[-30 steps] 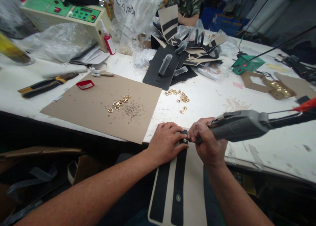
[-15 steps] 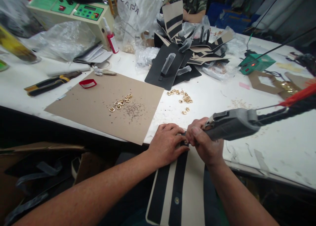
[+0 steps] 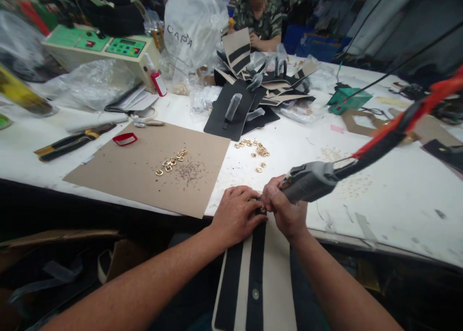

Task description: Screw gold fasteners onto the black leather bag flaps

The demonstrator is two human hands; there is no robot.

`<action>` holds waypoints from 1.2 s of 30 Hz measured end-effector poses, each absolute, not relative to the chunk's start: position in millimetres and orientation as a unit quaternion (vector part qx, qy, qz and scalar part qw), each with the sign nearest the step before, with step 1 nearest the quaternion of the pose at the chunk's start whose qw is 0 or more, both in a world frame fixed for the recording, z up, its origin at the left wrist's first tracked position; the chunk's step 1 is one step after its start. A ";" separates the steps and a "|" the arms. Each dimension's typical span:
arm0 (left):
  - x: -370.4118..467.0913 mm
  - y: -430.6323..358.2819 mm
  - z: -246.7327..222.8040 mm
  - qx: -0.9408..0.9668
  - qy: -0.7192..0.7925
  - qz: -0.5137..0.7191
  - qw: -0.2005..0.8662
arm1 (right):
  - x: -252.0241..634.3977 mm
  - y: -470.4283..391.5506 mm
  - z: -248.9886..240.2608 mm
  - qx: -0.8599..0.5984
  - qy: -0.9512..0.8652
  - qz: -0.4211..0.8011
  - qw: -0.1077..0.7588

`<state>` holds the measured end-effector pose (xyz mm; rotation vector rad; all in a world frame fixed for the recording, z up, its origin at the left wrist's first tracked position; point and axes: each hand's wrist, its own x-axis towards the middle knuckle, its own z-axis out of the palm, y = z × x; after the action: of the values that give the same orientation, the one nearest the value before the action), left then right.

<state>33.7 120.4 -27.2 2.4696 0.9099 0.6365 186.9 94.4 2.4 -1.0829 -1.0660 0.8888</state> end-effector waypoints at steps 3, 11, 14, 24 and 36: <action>35.6 118.1 -23.4 0.890 0.331 0.233 0.210 | 183.3 96.4 10.4 -0.467 -0.440 0.395 0.657; 37.7 113.4 -20.1 0.891 0.345 0.234 0.179 | 235.5 36.1 39.4 -0.553 -0.361 0.246 0.710; 37.8 112.4 -19.2 0.891 0.344 0.243 0.173 | 271.3 -3.4 22.2 -0.717 -0.337 0.189 0.580; 38.8 115.5 -19.8 0.897 0.312 0.263 0.172 | 308.1 -75.2 -36.2 -0.810 -0.436 -0.109 0.376; 30.3 106.5 0.0 0.797 0.369 0.295 0.377 | 226.4 -27.0 -31.0 -0.466 -0.738 0.007 0.489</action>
<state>30.3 106.5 0.0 2.0374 0.9427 0.7536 226.4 -27.0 -31.0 -1.1317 -1.7936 0.0160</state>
